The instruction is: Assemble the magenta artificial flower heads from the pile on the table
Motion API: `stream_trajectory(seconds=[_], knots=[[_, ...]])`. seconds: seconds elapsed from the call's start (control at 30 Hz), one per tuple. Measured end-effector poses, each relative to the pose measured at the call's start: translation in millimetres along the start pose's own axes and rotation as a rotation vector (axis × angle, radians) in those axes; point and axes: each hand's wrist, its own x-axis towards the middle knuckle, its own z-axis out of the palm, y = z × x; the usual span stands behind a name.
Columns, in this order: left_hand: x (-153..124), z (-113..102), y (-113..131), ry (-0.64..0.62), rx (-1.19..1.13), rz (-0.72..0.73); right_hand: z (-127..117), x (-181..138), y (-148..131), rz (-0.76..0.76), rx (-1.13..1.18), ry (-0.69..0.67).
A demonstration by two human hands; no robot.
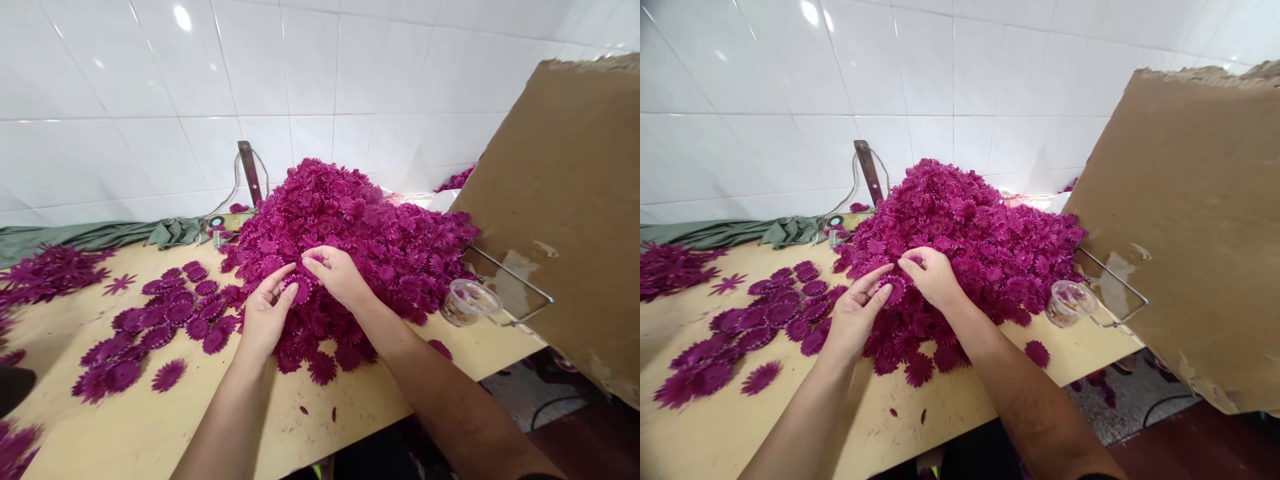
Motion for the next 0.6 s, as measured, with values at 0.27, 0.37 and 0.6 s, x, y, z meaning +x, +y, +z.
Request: stream_trajectory(seconds=[0.27, 0.37, 0.6], knots=[[2, -2, -3, 0.068, 0.016, -0.005, -6, 2, 6, -0.185, -0.324, 0.120], [3, -2, -1, 0.065, -0.014, -0.001, -2, -7, -1, -0.154, -0.236, -0.055], [6, 0, -1, 0.118, -0.099, -0.029, 11, -14, 0, 0.070, 0.068, -0.295]])
